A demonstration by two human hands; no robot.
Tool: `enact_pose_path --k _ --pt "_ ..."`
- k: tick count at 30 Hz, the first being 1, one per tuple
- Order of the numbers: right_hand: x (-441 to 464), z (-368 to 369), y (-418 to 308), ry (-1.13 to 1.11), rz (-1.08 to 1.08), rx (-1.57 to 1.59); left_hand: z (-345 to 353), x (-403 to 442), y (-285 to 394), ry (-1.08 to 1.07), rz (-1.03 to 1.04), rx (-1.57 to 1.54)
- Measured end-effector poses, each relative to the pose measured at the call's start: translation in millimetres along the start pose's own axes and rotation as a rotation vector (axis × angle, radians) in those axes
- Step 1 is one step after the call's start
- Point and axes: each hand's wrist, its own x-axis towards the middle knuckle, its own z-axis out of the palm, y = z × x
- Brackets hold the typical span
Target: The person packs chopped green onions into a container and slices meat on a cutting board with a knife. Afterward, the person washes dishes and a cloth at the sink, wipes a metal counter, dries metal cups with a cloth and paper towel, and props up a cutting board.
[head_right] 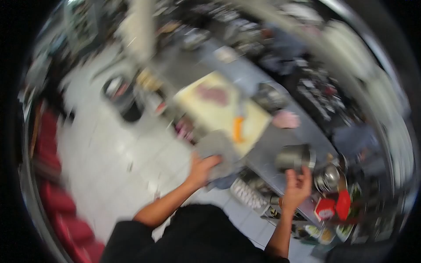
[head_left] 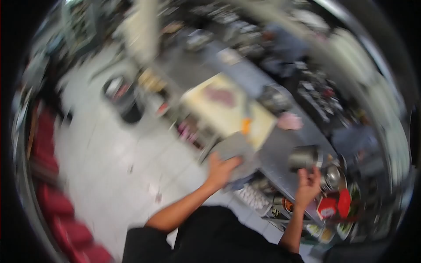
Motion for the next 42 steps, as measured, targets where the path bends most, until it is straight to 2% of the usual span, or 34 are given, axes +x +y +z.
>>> enact_pose_path --k 1,5,7,10,13,15,18,20,23,25,26,27,28,29,31,33,34,35,37,39,41,42 --pt "0.8 -5.2 4.9 -0.002 0.104 0.160 10.5 10.7 11.9 0.065 0.027 0.049" --pt "0.8 -45.6 48.4 0.014 0.176 0.142 78.2 58.4 83.0 0.031 0.300 -0.039" --pt "-3.7 -67.8 73.9 0.045 0.147 0.055 106.6 77.1 113.8 -0.066 0.491 0.085" --pt "-2.6 -101.4 99.5 0.066 0.221 0.088 192.6 93.4 153.7 -0.208 0.801 0.011" --pt "-3.1 -120.3 140.2 0.074 0.275 0.130 297.3 109.5 192.5 -0.400 1.060 0.085" --pt "3.3 -132.8 154.9 0.063 0.288 0.120 348.9 124.3 203.6 -0.453 1.189 0.093" --pt "11.9 -145.3 172.9 0.068 0.301 0.147 399.1 152.2 212.3 -0.336 1.508 0.227" --pt "14.5 -149.2 191.4 0.051 0.334 0.180 423.8 149.1 219.5 -0.438 1.385 0.102" --pt "15.4 -151.8 211.7 0.054 0.348 0.184 467.4 196.9 231.7 -0.408 1.401 0.214" --pt "18.6 -149.9 220.0 0.026 0.369 0.204 471.2 220.2 236.4 -0.354 1.401 0.304" --pt "21.5 -148.5 221.6 0.013 0.358 0.206 494.2 187.0 231.2 -0.345 1.426 0.354" --pt "24.2 -147.7 222.9 -0.017 0.341 0.208 504.4 183.9 225.9 -0.131 1.567 0.451" --pt "26.9 -146.1 223.2 -0.041 0.352 0.199 510.5 219.4 229.0 -0.129 1.733 0.557" --pt "31.0 -141.4 220.7 -0.052 0.325 0.213 515.1 241.1 224.1 -0.020 1.757 0.622" --pt "32.1 -136.1 219.0 -0.036 0.305 0.240 522.0 251.4 210.8 0.075 1.442 0.957" --pt "36.2 -128.0 223.4 -0.085 0.261 0.262 525.3 304.8 193.7 -0.009 1.428 0.961" --pt "37.1 -121.9 225.7 -0.106 0.273 0.300 530.0 326.2 189.3 0.035 1.163 1.121" --pt "36.1 -116.9 227.2 -0.132 0.289 0.334 529.9 332.3 190.5 -0.067 0.976 1.301" --pt "35.3 -104.5 227.4 -0.166 0.274 0.360 527.6 363.8 191.8 -0.307 0.838 1.542" --pt "34.5 -90.0 223.3 -0.208 0.271 0.405 521.4 345.3 196.6 -0.346 0.799 1.658" --pt "33.6 -73.9 213.6 -0.249 0.283 0.471 523.9 359.2 202.8 -0.252 0.936 1.699" --pt "33.6 -68.6 205.6 -0.290 0.258 0.435 510.9 338.9 209.9 -0.166 1.036 1.644"
